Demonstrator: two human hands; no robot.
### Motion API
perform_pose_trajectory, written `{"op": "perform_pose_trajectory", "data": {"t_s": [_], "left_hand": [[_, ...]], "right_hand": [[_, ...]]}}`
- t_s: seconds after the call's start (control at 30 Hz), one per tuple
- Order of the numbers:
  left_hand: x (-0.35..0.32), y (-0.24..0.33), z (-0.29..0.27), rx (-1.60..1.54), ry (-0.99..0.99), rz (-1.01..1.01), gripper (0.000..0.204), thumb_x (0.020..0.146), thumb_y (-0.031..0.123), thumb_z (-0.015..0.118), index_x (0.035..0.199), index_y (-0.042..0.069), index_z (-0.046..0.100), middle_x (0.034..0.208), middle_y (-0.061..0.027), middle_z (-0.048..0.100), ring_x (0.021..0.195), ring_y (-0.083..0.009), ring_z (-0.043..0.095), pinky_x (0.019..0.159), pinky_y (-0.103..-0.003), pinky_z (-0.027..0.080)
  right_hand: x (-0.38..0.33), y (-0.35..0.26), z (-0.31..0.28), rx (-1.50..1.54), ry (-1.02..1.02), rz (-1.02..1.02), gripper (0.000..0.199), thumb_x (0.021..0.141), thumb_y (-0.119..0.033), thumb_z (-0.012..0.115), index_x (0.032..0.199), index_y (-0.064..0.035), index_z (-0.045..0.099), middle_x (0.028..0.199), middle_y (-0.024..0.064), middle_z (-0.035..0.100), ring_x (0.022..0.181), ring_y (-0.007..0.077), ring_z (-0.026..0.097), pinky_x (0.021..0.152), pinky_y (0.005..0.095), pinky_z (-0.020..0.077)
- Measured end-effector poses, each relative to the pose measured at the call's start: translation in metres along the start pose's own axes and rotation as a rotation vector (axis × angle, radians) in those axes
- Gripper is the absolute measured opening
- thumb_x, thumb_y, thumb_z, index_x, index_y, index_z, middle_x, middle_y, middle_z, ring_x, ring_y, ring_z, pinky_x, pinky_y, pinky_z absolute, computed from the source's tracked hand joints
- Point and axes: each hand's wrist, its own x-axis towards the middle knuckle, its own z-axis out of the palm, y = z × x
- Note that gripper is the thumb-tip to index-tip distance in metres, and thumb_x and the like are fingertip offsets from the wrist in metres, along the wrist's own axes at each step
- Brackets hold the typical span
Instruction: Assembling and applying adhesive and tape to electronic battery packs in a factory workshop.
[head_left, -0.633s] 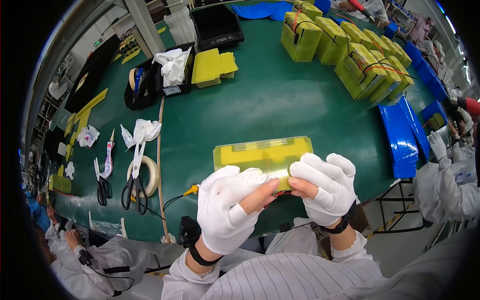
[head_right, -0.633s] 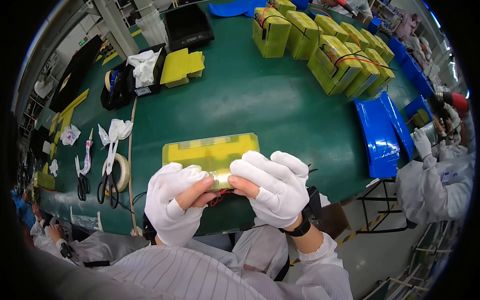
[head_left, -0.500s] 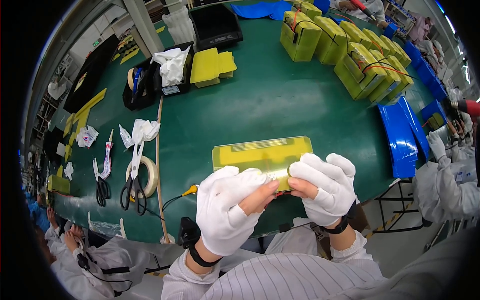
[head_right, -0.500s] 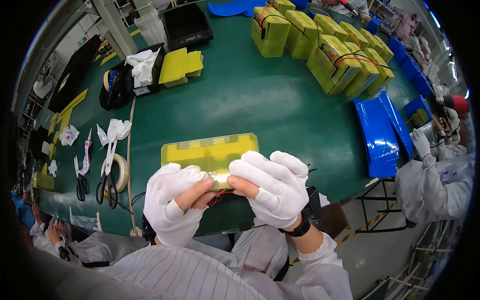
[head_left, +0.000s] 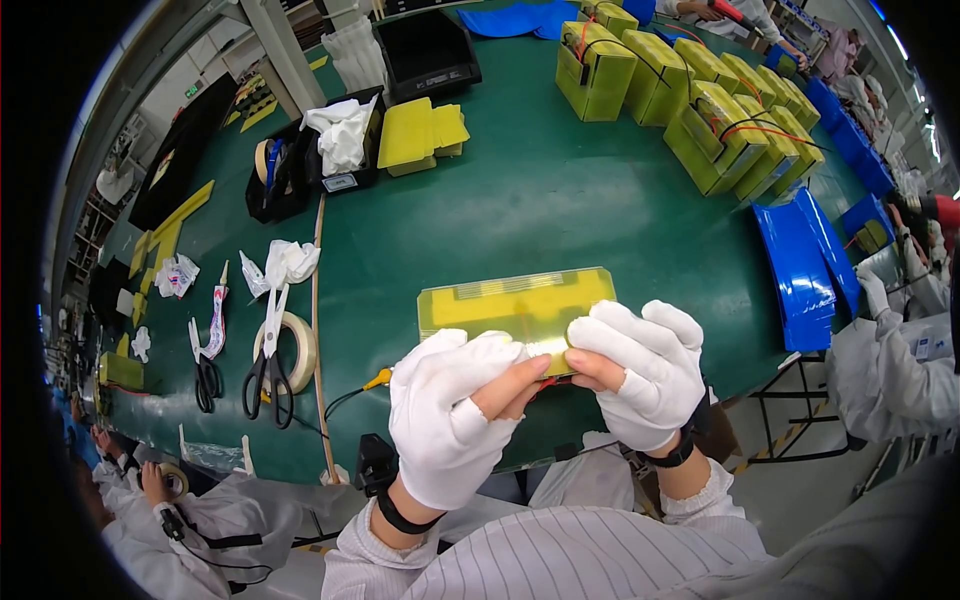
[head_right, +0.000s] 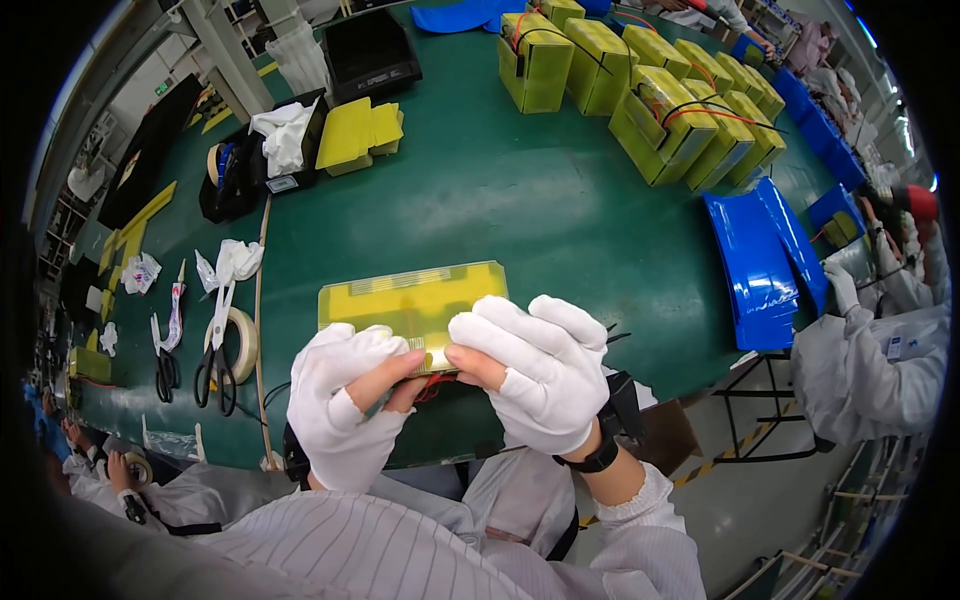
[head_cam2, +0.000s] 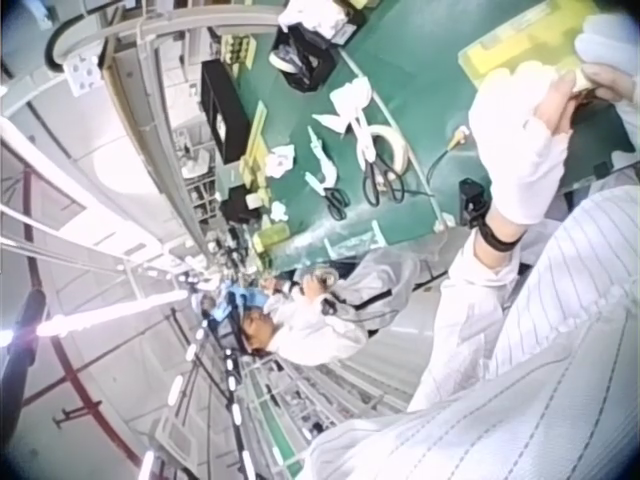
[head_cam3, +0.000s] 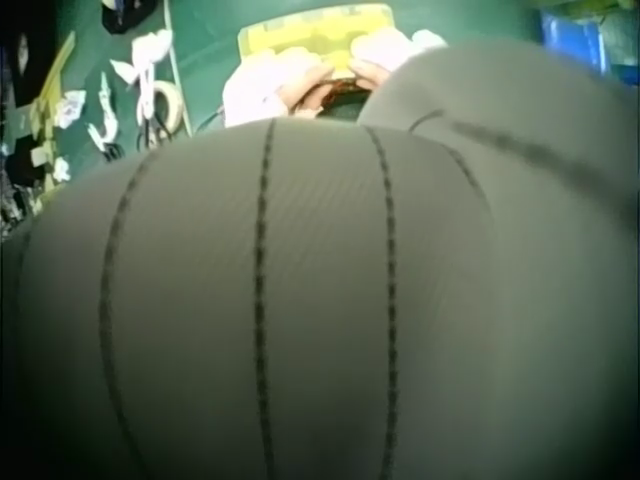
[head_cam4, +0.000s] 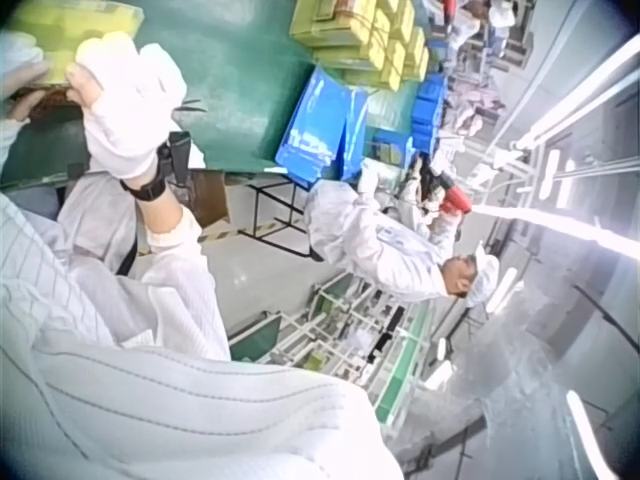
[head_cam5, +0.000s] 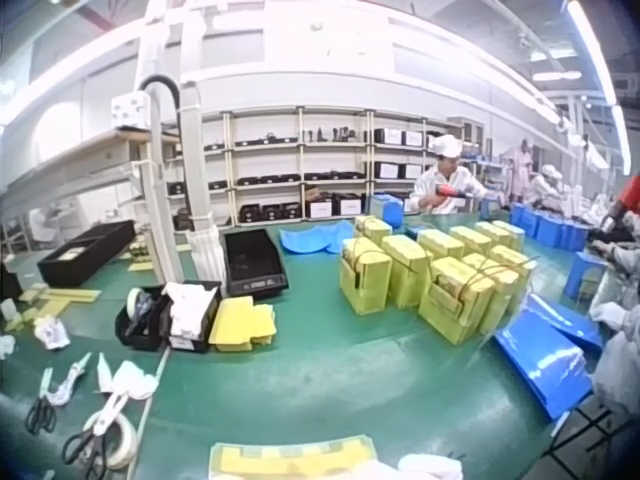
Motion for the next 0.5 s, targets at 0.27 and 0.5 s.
{"op": "perform_pose_trajectory", "data": {"t_s": [0.27,0.5], "left_hand": [[0.0005,-0.0009,-0.0014,-0.029,-0.014,-0.006,0.045,0.063,0.005,0.086,0.105,0.016,0.075,0.093,-0.0001,0.066,0.087,-0.0225,0.062,0.08,-0.039,0.051],[-0.0018,-0.0031,-0.0008,0.024,-0.052,-0.004,0.045,0.06,0.007,0.085,0.103,0.017,0.074,0.096,0.0005,0.063,0.091,-0.0236,0.059,0.079,-0.039,0.051]], "right_hand": [[-0.0013,-0.0004,0.0028,0.012,0.017,0.007,0.029,0.072,-0.022,0.079,0.101,-0.0159,0.077,0.103,-0.0006,0.073,0.094,0.0166,0.067,0.081,0.0304,0.0439],[-0.0035,-0.0021,0.0025,0.022,0.001,0.035,0.027,0.075,-0.024,0.078,0.1,-0.017,0.077,0.103,0.0002,0.074,0.098,0.0176,0.067,0.087,0.0324,0.0427]]}}
